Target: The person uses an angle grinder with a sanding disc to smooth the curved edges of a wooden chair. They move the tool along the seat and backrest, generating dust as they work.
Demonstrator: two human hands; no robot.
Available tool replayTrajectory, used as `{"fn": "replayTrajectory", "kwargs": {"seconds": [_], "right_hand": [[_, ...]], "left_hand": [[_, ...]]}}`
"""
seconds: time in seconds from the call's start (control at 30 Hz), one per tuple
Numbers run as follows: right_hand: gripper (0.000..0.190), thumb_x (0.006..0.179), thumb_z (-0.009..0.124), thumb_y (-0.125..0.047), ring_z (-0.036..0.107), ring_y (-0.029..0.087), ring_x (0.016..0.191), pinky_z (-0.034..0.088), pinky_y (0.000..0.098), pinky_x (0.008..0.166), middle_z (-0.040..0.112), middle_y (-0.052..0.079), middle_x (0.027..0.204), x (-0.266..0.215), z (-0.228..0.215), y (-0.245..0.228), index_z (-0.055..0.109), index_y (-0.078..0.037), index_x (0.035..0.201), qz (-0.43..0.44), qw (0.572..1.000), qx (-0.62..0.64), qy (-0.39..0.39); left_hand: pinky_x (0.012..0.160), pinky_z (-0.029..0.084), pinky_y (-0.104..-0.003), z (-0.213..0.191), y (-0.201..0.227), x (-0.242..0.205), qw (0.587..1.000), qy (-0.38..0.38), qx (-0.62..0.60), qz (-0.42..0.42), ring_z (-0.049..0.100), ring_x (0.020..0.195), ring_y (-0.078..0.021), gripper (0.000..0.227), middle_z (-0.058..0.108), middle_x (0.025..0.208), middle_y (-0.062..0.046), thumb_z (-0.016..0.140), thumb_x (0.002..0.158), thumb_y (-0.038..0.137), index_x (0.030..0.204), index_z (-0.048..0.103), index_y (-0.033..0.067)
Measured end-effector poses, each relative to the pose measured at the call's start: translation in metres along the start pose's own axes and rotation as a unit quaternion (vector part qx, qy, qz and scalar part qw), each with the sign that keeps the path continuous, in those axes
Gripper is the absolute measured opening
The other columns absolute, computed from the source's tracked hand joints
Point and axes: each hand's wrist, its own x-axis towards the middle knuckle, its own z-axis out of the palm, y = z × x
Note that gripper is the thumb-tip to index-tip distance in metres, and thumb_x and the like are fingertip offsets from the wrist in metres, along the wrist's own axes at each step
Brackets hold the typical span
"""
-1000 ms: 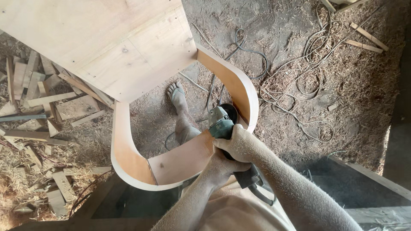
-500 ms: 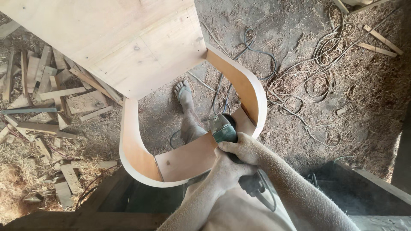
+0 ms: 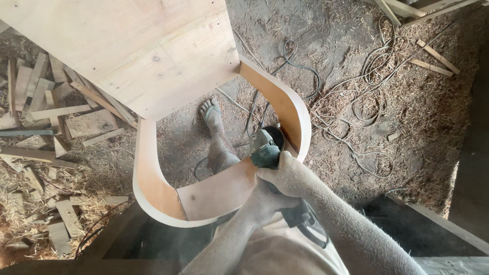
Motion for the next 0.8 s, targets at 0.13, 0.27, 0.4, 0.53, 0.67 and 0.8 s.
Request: {"fn": "replayTrajectory", "kwargs": {"seconds": [0.13,0.27,0.4,0.53,0.67,0.8], "right_hand": [[0.070,0.080,0.075,-0.049,0.076,0.035,0.095,0.059,0.0426,0.089,0.074,0.025,0.099,0.003,-0.002,0.001,0.063,0.008,0.119,0.009,0.999,0.005,0.030],[0.064,0.082,0.072,-0.050,0.078,0.035,0.094,0.060,0.0427,0.089,0.076,0.026,0.097,0.007,0.001,0.012,0.071,0.006,0.114,0.013,1.000,0.020,-0.012],[0.085,0.083,0.074,-0.047,0.077,0.033,0.095,0.058,0.0403,0.090,0.074,0.025,0.102,0.010,0.010,0.020,0.045,0.002,0.147,-0.109,0.992,0.050,0.043],[0.057,0.084,0.068,-0.046,0.078,0.028,0.089,0.060,0.0383,0.085,0.079,0.021,0.097,0.015,0.015,0.022,0.075,0.002,0.114,-0.029,0.992,0.096,-0.077],[0.057,0.085,0.066,-0.043,0.078,0.025,0.089,0.062,0.0383,0.084,0.078,0.018,0.099,0.013,0.017,0.025,0.070,0.003,0.119,-0.015,0.960,0.242,-0.139],[0.053,0.085,0.064,-0.040,0.077,0.025,0.090,0.063,0.0369,0.084,0.077,0.017,0.102,0.011,0.020,0.024,0.068,-0.002,0.120,0.018,0.937,0.292,-0.191]], "left_hand": [[0.086,0.062,-0.036,0.002,-0.002,0.001,0.997,0.021,-0.043,-0.056,0.072,0.097,-0.0209,0.051,0.069,0.108,-0.010,0.081,0.075,-0.005,0.121,0.059,-0.0020],[0.089,0.061,-0.035,0.003,-0.007,0.005,0.999,0.008,-0.017,-0.033,0.070,0.100,-0.0207,0.053,0.068,0.110,-0.010,0.081,0.075,-0.005,0.123,0.058,-0.0035],[0.092,0.061,-0.033,0.001,-0.009,0.002,0.992,0.070,0.089,-0.051,0.071,0.100,-0.0203,0.059,0.068,0.108,-0.010,0.081,0.072,-0.004,0.123,0.051,-0.0035],[0.091,0.062,-0.033,0.005,-0.004,-0.002,0.989,0.067,0.096,-0.088,0.071,0.101,-0.0228,0.064,0.068,0.112,-0.016,0.083,0.074,0.001,0.129,0.051,-0.0106],[0.090,0.064,-0.030,0.014,0.002,-0.005,0.959,0.184,0.139,-0.165,0.070,0.106,-0.0232,0.096,0.059,0.119,-0.020,0.085,0.072,0.004,0.132,0.011,-0.0072],[0.086,0.063,-0.029,0.016,0.004,-0.015,0.949,0.206,0.181,-0.155,0.069,0.107,-0.0244,0.104,0.057,0.123,-0.022,0.086,0.069,0.010,0.133,0.006,-0.0102]]}}
